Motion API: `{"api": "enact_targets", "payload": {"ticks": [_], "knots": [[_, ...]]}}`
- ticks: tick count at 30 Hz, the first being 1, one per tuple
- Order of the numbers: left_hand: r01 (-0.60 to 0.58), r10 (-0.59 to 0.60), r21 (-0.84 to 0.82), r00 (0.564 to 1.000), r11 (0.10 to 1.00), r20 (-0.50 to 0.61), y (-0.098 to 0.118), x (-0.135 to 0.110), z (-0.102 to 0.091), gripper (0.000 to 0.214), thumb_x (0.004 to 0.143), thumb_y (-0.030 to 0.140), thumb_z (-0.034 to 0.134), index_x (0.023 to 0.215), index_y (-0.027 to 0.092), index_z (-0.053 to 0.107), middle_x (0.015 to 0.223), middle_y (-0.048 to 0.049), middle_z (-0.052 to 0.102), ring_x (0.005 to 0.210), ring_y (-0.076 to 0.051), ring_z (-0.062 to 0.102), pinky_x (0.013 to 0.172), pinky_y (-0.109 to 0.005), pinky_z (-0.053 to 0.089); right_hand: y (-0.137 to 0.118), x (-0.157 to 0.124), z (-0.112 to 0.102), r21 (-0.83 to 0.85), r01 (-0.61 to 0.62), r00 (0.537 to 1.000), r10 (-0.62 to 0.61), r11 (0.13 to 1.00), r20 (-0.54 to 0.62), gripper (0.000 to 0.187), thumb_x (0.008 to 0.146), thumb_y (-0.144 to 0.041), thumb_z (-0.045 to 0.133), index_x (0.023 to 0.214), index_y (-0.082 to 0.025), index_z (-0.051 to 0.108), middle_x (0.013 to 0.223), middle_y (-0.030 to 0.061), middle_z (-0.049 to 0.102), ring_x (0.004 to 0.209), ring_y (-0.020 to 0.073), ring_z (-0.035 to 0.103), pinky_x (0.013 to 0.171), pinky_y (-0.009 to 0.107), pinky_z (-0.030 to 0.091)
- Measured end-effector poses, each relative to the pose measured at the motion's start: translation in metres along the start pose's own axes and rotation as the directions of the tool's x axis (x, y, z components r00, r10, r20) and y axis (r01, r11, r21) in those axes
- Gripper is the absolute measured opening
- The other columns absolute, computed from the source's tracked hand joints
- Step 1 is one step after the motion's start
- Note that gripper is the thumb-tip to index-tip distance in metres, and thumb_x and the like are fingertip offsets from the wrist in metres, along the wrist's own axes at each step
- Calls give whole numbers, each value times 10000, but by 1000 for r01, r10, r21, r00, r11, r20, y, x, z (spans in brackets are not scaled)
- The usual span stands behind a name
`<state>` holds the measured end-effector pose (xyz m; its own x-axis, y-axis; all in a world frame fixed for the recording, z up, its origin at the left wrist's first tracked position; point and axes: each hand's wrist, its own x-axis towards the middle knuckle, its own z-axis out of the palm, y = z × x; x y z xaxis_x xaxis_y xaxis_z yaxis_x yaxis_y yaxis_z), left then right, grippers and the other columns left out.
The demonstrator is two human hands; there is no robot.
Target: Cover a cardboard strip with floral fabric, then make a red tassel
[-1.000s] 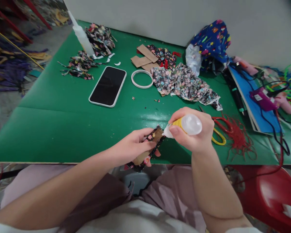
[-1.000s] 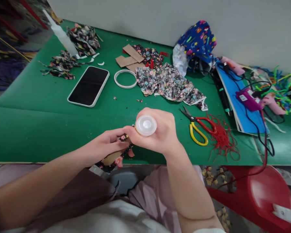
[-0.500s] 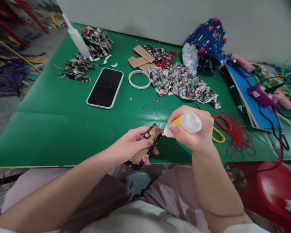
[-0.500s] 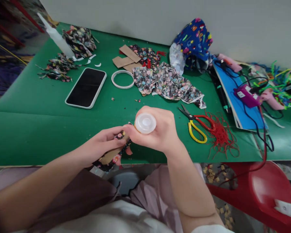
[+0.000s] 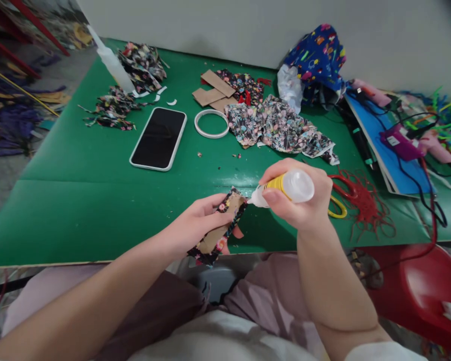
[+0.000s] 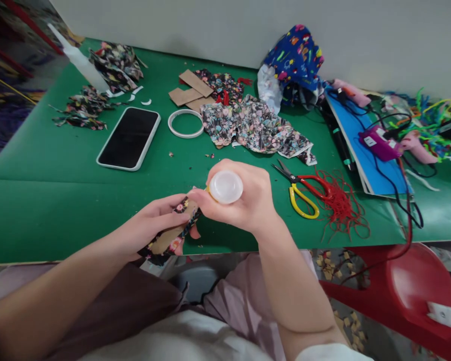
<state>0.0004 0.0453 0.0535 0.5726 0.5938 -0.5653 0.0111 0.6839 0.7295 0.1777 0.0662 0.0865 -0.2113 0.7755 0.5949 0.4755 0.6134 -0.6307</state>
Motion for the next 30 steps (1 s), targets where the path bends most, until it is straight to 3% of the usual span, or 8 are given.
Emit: {"api": "enact_targets", "payload": {"ticks": [5, 8, 11, 13, 18, 23, 25, 30], "knots": [[-23, 23, -19, 999, 1000, 29, -3, 0, -3, 373, 800, 324, 557, 1143, 204, 475, 694, -15, 661, 424, -95, 580, 406, -170, 455, 5, -3, -4, 51, -38, 999, 38, 998, 10, 252, 717, -382, 609, 575, -179, 561, 517, -23, 553, 441, 79, 471, 422, 223, 359], [-93, 94, -33, 995, 995, 19, -4, -3, -4, 393, 808, 324, 555, 1172, 215, 457, 718, -16, 670, 436, -88, 578, 437, -182, 472, 16, -3, -11, 200, -40, 987, 70, 979, -146, 300, 737, -462, 574, 609, -191, 592, 528, -17, 554, 427, 85, 459, 375, 229, 316], [-182, 182, -37, 983, 983, -1, -3, -10, -2, 392, 807, 311, 559, 1167, 205, 447, 738, -21, 673, 454, -95, 590, 458, -194, 485, 29, 1, -20, 353, -31, 884, 191, 935, -428, 393, 792, -515, 459, 608, -199, 603, 534, -10, 529, 431, 92, 468, 358, 227, 315], [-236, 236, -43, 972, 971, 12, 0, -16, 0, 362, 810, 308, 556, 1140, 200, 452, 750, -25, 676, 472, -103, 604, 465, -195, 490, 35, 4, -25, 423, -110, 799, 333, 900, -501, 389, 803, -492, 441, 610, -196, 604, 537, -15, 510, 405, 90, 459, 336, 225, 316], [-336, 337, -41, 941, 941, 16, 15, -36, 14, 313, 803, 286, 577, 1078, 189, 463, 746, -27, 680, 499, -104, 626, 466, -168, 485, 45, 8, -28, 572, -310, 659, 605, 759, -446, 270, 729, -432, 571, 742, -163, 599, 601, -14, 567, 431, 96, 508, 390, 238, 438], [-354, 354, -13, 935, 935, -11, 27, -49, 30, 300, 798, 246, 590, 1066, 180, 473, 783, -43, 693, 634, -130, 668, 518, -159, 507, 62, 5, -8, 820, -374, 633, 766, 433, -116, 344, 562, -248, 718, 841, -232, 519, 771, -48, 638, 719, 101, 614, 727, 278, 498], [-373, 373, -13, 927, 928, -27, 28, -53, 34, 291, 801, 234, 585, 1066, 178, 478, 796, -44, 696, 668, -135, 673, 529, -158, 512, 69, 0, 4, 769, -449, 600, 791, 455, -118, 407, 536, -215, 728, 896, -238, 539, 827, -52, 636, 779, 96, 603, 767, 267, 472], [-357, 353, -48, 933, 933, -69, 31, -65, 40, 297, 797, 207, 590, 1072, 176, 482, 837, -53, 702, 688, -138, 675, 566, -179, 533, 81, -10, 24, 499, -625, 649, 755, 600, -94, 397, 601, -287, 684, 966, -167, 588, 979, 36, 639, 874, 147, 582, 837, 311, 424]]}}
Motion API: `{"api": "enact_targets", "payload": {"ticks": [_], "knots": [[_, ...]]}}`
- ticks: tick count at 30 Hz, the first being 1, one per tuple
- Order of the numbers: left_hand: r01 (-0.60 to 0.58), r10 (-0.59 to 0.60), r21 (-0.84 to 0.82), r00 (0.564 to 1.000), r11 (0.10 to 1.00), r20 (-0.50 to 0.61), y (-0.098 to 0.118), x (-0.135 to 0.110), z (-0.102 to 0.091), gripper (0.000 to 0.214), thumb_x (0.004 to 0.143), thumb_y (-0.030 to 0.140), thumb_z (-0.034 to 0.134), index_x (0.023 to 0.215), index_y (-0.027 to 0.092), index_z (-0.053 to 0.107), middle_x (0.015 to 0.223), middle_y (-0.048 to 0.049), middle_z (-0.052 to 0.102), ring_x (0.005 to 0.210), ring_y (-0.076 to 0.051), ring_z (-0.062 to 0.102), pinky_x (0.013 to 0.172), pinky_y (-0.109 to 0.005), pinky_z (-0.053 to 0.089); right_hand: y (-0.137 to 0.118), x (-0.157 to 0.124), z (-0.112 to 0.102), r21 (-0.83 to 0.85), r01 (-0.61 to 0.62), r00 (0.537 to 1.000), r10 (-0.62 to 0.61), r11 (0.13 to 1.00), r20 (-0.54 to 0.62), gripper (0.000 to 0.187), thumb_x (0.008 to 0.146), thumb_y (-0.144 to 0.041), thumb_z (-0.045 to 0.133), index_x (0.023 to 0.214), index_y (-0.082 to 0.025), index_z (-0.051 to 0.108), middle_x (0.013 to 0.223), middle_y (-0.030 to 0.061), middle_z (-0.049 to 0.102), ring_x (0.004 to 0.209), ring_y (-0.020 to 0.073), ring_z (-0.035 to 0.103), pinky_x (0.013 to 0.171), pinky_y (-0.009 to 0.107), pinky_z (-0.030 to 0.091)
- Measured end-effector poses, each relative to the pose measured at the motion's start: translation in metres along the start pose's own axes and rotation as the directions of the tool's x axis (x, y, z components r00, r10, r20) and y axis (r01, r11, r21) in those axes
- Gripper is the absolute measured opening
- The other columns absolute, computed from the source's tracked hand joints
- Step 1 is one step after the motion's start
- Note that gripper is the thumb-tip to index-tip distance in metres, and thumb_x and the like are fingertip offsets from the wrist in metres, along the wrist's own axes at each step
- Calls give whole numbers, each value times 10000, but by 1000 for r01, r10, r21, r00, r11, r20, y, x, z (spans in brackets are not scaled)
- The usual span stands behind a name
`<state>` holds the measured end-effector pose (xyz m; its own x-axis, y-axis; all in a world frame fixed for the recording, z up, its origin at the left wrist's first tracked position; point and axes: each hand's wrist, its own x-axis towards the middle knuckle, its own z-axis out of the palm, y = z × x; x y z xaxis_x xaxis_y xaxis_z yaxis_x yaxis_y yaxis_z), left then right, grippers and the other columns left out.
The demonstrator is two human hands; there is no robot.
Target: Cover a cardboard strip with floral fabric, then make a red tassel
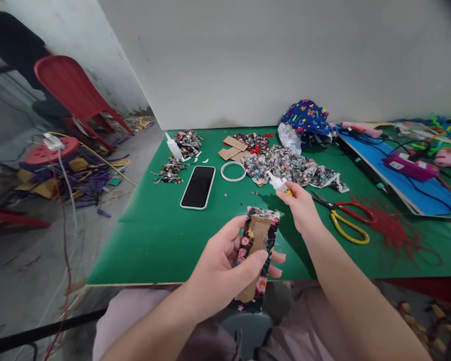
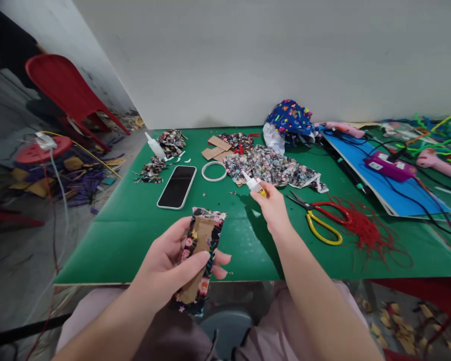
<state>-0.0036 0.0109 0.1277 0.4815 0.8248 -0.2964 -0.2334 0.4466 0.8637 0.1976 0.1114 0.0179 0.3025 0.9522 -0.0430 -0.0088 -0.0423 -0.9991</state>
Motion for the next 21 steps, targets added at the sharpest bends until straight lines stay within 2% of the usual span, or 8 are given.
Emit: {"api": "enact_targets", "payload": {"ticks": [5, 10, 17, 21], "knots": [[29, -29, -70, 999, 997, -13, 6, -6, 0, 301, 797, 205, 594, 1074, 192, 478, 849, -40, 707, 680, -132, 677, 589, -187, 537, 2, -2, 1, -214, 84, 996, -84, 973, 6, 417, 610, -352, 683, 963, -176, 548, 927, 57, 654, 802, 173, 600, 691, 305, 464], [4, -2, -118, 1000, 993, 17, 8, -9, -3, 340, 798, 219, 597, 1108, 216, 460, 864, -38, 709, 671, -140, 681, 572, -184, 528, 0, -3, 0, -408, 207, 978, -203, 889, 54, 410, 652, -334, 656, 1011, -210, 501, 991, 64, 644, 849, 195, 613, 752, 350, 481], [-7, 6, -159, 1000, 987, -8, 8, -11, -3, 337, 795, 213, 599, 1098, 230, 451, 863, -36, 710, 663, -139, 681, 532, -163, 516, -12, -7, -9, -613, 330, 944, -245, 718, 221, 661, 691, -307, 618, 1294, -254, 354, 970, 49, 635, 821, 206, 625, 768, 377, 496], [22, -25, -126, 999, 992, -23, 7, -8, -3, 354, 791, 216, 605, 1109, 224, 448, 868, -40, 707, 662, -143, 679, 547, -182, 526, -15, -6, -9, -698, 351, 936, -213, 624, 281, 761, 708, -335, 613, 1369, -253, 245, 1074, 81, 614, 865, 227, 627, 785, 387, 492]]}}
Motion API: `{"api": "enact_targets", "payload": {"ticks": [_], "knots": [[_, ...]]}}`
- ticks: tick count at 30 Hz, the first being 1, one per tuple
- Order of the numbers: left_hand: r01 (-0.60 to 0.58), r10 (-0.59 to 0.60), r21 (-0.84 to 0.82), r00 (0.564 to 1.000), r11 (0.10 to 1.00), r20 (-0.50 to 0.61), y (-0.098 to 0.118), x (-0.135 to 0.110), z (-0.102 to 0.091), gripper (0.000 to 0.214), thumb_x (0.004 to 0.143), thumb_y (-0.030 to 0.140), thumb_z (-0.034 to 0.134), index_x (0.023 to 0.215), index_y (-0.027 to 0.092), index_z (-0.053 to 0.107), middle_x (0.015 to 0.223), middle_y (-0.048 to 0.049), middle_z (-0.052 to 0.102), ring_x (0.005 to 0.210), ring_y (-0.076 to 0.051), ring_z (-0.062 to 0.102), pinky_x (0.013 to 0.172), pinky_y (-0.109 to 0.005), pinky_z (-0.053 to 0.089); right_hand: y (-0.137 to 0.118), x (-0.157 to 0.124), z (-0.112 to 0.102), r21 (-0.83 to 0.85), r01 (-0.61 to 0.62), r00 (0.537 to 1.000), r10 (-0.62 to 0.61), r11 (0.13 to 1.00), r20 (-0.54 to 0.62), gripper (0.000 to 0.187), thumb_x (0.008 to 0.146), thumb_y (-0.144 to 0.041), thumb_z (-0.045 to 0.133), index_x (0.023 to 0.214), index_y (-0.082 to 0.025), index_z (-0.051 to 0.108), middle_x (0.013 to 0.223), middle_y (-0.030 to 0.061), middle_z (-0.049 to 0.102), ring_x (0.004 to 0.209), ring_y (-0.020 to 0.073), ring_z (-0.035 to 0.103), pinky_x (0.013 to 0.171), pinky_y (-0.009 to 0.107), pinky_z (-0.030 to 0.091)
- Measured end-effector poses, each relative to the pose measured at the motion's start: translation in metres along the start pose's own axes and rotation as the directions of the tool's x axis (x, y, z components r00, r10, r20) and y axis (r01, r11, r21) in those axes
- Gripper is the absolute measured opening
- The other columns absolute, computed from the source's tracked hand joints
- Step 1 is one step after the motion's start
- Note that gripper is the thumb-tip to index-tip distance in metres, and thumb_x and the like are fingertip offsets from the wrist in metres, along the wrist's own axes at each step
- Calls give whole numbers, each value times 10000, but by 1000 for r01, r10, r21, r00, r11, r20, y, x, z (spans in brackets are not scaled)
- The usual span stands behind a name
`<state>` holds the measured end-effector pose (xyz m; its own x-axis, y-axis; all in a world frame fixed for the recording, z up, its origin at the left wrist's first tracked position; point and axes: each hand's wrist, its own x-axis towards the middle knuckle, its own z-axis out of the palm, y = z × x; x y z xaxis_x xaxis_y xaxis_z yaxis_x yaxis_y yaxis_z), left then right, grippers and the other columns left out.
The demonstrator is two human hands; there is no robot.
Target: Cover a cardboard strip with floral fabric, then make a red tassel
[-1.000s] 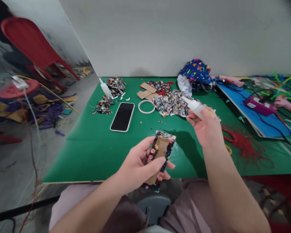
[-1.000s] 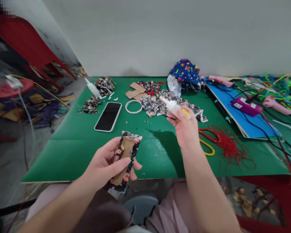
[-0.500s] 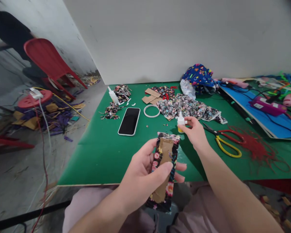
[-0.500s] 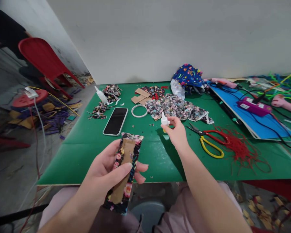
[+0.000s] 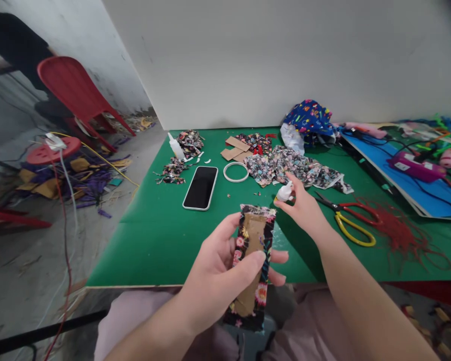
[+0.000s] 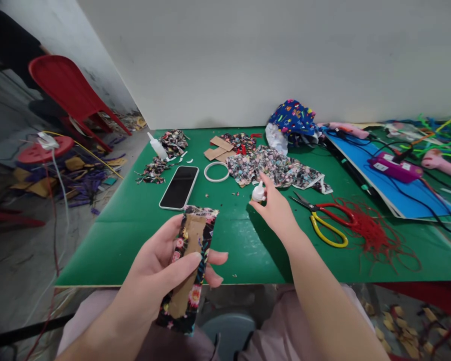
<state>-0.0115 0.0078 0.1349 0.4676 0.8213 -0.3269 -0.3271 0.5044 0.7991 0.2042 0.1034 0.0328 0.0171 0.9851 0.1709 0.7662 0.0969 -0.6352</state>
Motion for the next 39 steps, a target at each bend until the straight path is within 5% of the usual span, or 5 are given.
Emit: {"api": "enact_targets", "payload": {"ticks": [6, 11, 20, 30, 39], "knots": [[7, -1, 91, 997, 996, -73, 0, 4, 2, 334, 773, 227, 621, 1082, 182, 503, 852, -64, 706, 616, -122, 660, 504, -155, 499, -13, -19, -43, -226, 141, 990, -134, 964, 48, 940, 653, -445, 670, 1408, -201, 167, 1269, 158, 502, 1097, 334, 523, 836, 463, 467], [-21, 36, 177, 996, 984, -79, -4, 7, 4, 267, 779, 241, 611, 1027, 172, 543, 856, -64, 709, 585, -110, 649, 525, -168, 505, -56, -58, -93, 18, 163, 974, -158, 986, -163, 295, 764, -469, 551, 989, -299, 638, 851, 38, 681, 629, 173, 629, 468, 256, 488], [-79, 92, 325, 995, 942, -26, -8, 10, 4, 284, 776, 277, 600, 1033, 160, 577, 785, -49, 706, 581, -152, 654, 541, -224, 534, -96, -65, -47, 776, 61, 867, -418, 628, 270, 445, 715, -537, 578, 1060, -257, 598, 1067, 23, 623, 978, 184, 590, 866, 302, 471], [-11, 24, 241, 998, 970, -54, -5, 10, 3, 399, 732, 283, 642, 1107, 168, 570, 717, -36, 691, 545, -162, 642, 476, -240, 539, -97, -70, -43, 781, 39, 889, -378, 623, 257, 489, 698, -434, 654, 1138, -254, 539, 1059, 36, 621, 938, 173, 601, 825, 293, 481], [126, -126, 85, 992, 988, 0, -2, 6, 1, 445, 699, 276, 676, 1124, 191, 574, 708, -35, 693, 438, -123, 611, 406, -176, 495, -96, -61, -48, 478, 478, 830, -556, 737, 26, 644, 618, -479, 700, 1181, -227, 516, 969, 52, 651, 858, 177, 609, 767, 280, 482]]}}
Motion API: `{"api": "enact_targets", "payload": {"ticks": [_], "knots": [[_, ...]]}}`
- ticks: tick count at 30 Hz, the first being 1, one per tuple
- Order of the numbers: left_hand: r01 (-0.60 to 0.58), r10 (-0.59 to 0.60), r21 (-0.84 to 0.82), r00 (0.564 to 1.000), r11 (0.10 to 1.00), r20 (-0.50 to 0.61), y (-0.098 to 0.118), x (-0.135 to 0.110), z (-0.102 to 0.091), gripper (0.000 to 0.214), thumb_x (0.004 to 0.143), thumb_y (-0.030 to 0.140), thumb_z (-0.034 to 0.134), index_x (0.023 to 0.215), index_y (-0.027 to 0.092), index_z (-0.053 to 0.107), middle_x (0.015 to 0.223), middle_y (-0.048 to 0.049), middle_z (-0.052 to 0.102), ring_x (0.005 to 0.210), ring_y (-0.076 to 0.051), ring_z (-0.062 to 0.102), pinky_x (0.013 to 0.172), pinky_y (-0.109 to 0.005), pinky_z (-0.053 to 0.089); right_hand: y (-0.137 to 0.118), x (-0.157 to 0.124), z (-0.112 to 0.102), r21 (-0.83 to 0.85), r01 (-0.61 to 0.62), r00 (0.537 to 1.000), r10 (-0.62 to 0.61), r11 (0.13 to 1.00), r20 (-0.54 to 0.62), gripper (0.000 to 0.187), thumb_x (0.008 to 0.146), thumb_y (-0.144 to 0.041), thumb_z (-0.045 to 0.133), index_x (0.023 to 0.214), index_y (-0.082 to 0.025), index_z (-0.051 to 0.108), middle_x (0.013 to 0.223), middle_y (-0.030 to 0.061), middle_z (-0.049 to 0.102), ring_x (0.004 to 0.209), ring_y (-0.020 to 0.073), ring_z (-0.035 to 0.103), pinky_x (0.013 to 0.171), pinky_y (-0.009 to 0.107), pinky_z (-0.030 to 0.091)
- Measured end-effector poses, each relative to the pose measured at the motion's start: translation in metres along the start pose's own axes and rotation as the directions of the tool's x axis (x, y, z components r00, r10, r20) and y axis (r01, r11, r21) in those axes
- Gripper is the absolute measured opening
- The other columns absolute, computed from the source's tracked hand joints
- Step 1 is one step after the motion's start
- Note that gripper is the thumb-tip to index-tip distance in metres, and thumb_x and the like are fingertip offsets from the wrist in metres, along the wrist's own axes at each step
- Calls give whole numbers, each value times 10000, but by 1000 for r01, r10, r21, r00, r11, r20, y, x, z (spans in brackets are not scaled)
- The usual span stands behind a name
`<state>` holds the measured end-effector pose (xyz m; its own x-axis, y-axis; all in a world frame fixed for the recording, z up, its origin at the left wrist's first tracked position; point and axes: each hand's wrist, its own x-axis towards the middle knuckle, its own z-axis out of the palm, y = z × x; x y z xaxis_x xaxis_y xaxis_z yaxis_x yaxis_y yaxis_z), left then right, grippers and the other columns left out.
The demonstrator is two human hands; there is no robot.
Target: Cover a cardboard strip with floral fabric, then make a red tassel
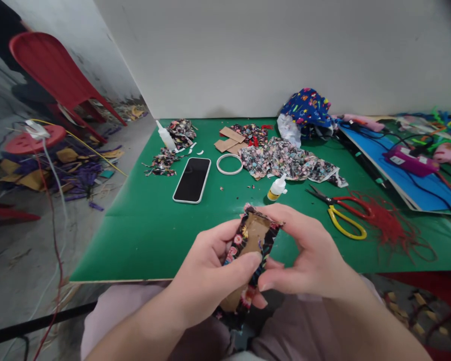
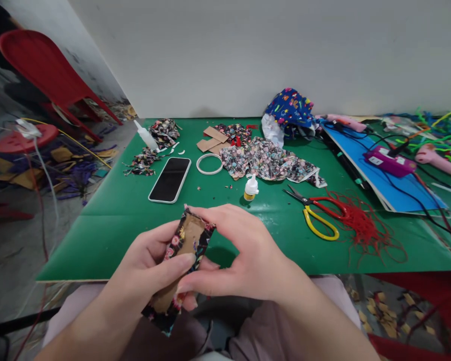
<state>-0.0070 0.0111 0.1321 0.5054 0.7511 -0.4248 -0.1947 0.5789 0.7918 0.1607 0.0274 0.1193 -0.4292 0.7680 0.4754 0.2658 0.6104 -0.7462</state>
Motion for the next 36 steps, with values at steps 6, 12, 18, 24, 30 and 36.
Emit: {"api": "enact_targets", "payload": {"ticks": [6, 12, 18, 24, 30, 36], "knots": [[-58, 58, -25, 998, 998, 1, 0, 2, -3, 422, 700, 193, 677, 1112, 163, 593, 702, -34, 696, 605, -170, 667, 484, -196, 538, 3, 1, -6, -169, 132, 991, -130, 977, 20, 791, 545, -552, 709, 1222, -215, 476, 941, 50, 653, 839, 188, 618, 750, 274, 487], [40, -20, -126, 988, 991, 155, -2, 0, -6, 430, 756, 181, 619, 1178, 214, 540, 752, -45, 711, 492, -134, 644, 448, -194, 529, 6, -4, -10, -273, 191, 982, -183, 943, 53, 847, 554, -650, 633, 1252, -203, 459, 974, 75, 651, 903, 219, 614, 818, 321, 482], [75, -32, -182, 973, 980, 229, 0, 0, -6, 400, 758, 148, 602, 1153, 186, 555, 777, -72, 714, 506, -151, 656, 447, -198, 531, 3, -7, -14, -375, 239, 971, -228, 896, 74, 875, 574, -709, 553, 1269, -187, 454, 1004, 105, 662, 907, 243, 620, 813, 369, 502], [106, -52, -202, 965, 974, 256, 0, 1, -5, 371, 724, 140, 631, 1090, 188, 596, 732, -39, 703, 506, -148, 656, 404, -160, 500, 3, -9, -16, -453, 357, 926, -373, 817, 56, 783, 604, -672, 580, 1193, -158, 530, 985, 123, 682, 851, 255, 648, 757, 369, 536], [135, -80, -175, 954, 975, 289, 2, 3, -4, 400, 722, 147, 617, 1118, 172, 569, 694, -57, 708, 407, -143, 618, 348, -153, 452, 2, -12, -18, -521, 369, 924, -362, 770, 121, 789, 623, -664, 573, 1208, -138, 512, 1018, 134, 674, 895, 268, 646, 799, 381, 536], [206, -184, -52, 943, 977, 278, -1, 10, -13, 389, 755, 119, 553, 1137, 191, 546, 768, -71, 717, 386, -100, 594, 363, -132, 433, 3, -12, -28, -571, 459, 888, -328, 681, 322, 844, 654, -650, 554, 1231, -38, 475, 1103, 197, 623, 981, 291, 612, 830, 407, 530]]}}
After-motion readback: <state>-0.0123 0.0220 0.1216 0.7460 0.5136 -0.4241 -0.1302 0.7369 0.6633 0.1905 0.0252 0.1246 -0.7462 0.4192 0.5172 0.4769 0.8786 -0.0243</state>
